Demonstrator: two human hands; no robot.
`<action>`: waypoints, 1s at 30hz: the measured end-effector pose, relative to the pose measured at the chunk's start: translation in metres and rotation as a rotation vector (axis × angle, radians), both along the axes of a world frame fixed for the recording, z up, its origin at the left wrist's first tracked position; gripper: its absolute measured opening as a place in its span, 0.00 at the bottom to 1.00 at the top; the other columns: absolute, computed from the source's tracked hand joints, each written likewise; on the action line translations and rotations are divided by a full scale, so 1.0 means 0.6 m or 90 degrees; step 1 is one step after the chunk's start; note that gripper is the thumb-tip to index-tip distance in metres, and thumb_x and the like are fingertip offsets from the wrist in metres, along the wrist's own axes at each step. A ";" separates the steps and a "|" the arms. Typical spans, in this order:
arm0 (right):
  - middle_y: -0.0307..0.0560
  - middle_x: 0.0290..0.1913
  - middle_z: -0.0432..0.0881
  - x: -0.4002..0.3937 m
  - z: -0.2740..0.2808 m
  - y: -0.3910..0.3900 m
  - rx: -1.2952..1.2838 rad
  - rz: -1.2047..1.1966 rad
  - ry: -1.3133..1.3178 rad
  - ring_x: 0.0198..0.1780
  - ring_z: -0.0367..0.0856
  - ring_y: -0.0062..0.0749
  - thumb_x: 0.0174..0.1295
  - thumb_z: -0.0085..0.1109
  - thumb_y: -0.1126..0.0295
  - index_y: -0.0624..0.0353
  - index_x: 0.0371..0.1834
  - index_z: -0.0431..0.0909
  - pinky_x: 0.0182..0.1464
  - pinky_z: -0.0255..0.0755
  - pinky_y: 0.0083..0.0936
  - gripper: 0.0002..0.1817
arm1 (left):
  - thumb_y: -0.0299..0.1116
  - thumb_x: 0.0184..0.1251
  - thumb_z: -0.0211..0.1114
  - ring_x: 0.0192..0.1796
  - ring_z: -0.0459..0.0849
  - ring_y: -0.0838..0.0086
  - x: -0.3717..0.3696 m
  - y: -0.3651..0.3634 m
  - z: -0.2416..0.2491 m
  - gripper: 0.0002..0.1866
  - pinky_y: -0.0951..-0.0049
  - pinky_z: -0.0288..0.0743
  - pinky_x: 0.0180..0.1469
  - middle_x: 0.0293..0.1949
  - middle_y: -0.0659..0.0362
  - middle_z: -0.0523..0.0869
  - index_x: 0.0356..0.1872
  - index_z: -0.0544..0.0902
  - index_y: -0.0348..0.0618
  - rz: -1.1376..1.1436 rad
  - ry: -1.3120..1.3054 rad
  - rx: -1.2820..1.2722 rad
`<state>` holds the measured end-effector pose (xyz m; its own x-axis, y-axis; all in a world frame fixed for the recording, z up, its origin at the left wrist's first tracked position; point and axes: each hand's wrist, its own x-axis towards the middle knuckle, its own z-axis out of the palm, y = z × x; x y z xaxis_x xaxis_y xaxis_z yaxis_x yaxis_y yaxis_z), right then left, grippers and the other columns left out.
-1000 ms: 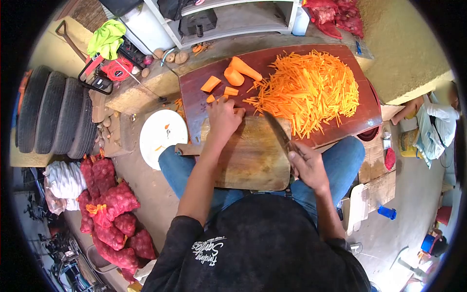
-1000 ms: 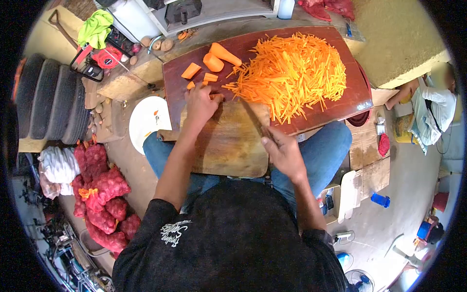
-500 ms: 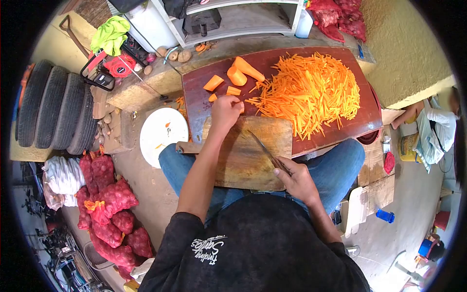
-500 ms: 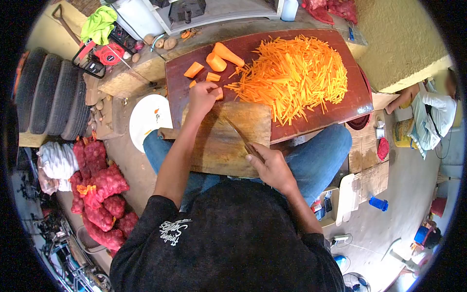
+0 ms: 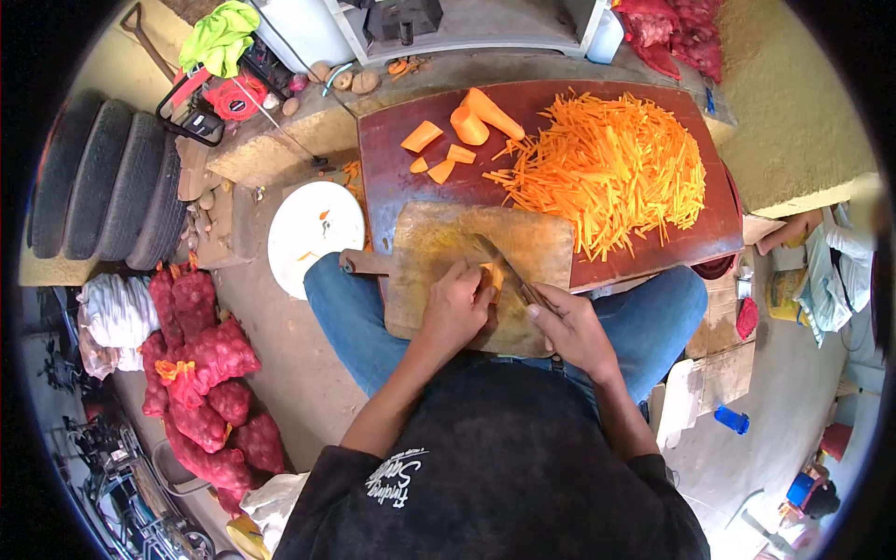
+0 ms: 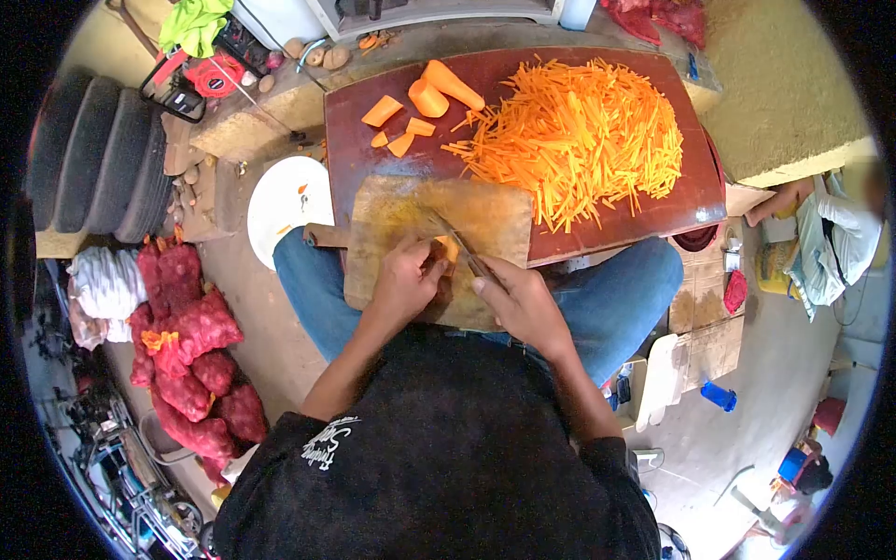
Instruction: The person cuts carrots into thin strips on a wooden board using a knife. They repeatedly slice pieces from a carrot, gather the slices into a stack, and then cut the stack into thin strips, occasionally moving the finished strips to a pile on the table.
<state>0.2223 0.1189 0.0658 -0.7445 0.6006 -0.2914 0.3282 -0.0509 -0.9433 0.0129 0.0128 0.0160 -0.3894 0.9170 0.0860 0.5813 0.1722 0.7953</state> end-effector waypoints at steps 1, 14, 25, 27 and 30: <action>0.33 0.34 0.80 -0.007 0.008 0.002 -0.036 0.011 0.003 0.28 0.73 0.12 0.87 0.64 0.67 0.68 0.74 0.84 0.31 0.72 0.21 0.20 | 0.25 0.69 0.79 0.46 0.89 0.41 -0.003 -0.006 0.005 0.09 0.49 0.83 0.47 0.42 0.43 0.85 0.46 0.89 0.34 -0.016 0.011 0.013; 0.67 0.49 0.91 -0.019 0.019 -0.002 0.073 0.057 -0.023 0.47 0.90 0.41 0.85 0.64 0.68 0.67 0.73 0.82 0.56 0.83 0.39 0.21 | 0.23 0.66 0.79 0.48 0.89 0.44 -0.041 -0.016 -0.014 0.15 0.50 0.85 0.49 0.48 0.45 0.81 0.52 0.88 0.37 -0.177 0.063 0.021; 0.70 0.53 0.91 -0.008 0.047 -0.008 0.150 0.007 -0.080 0.51 0.93 0.63 0.83 0.65 0.70 0.67 0.73 0.81 0.58 0.84 0.42 0.20 | 0.40 0.63 0.85 0.58 0.82 0.49 -0.050 -0.009 -0.025 0.23 0.50 0.78 0.62 0.54 0.49 0.85 0.53 0.91 0.37 -0.182 0.255 0.114; 0.70 0.53 0.91 -0.006 0.032 -0.010 0.146 0.022 -0.062 0.51 0.92 0.65 0.83 0.66 0.70 0.67 0.72 0.81 0.57 0.84 0.42 0.20 | 0.43 0.63 0.85 0.57 0.82 0.50 -0.054 -0.005 -0.022 0.24 0.51 0.78 0.61 0.54 0.50 0.85 0.53 0.91 0.38 -0.198 0.252 0.120; 0.70 0.54 0.91 -0.021 0.013 -0.018 0.158 0.052 -0.030 0.53 0.92 0.67 0.82 0.66 0.70 0.66 0.72 0.81 0.57 0.84 0.42 0.20 | 0.45 0.64 0.84 0.55 0.81 0.53 -0.051 -0.009 -0.017 0.22 0.52 0.75 0.57 0.50 0.52 0.83 0.49 0.91 0.40 -0.185 0.272 0.112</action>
<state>0.2098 0.1082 0.0735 -0.7823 0.5968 -0.1784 0.3657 0.2082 -0.9071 -0.0177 0.0076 0.0056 -0.0191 0.9390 0.3435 0.8628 -0.1581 0.4802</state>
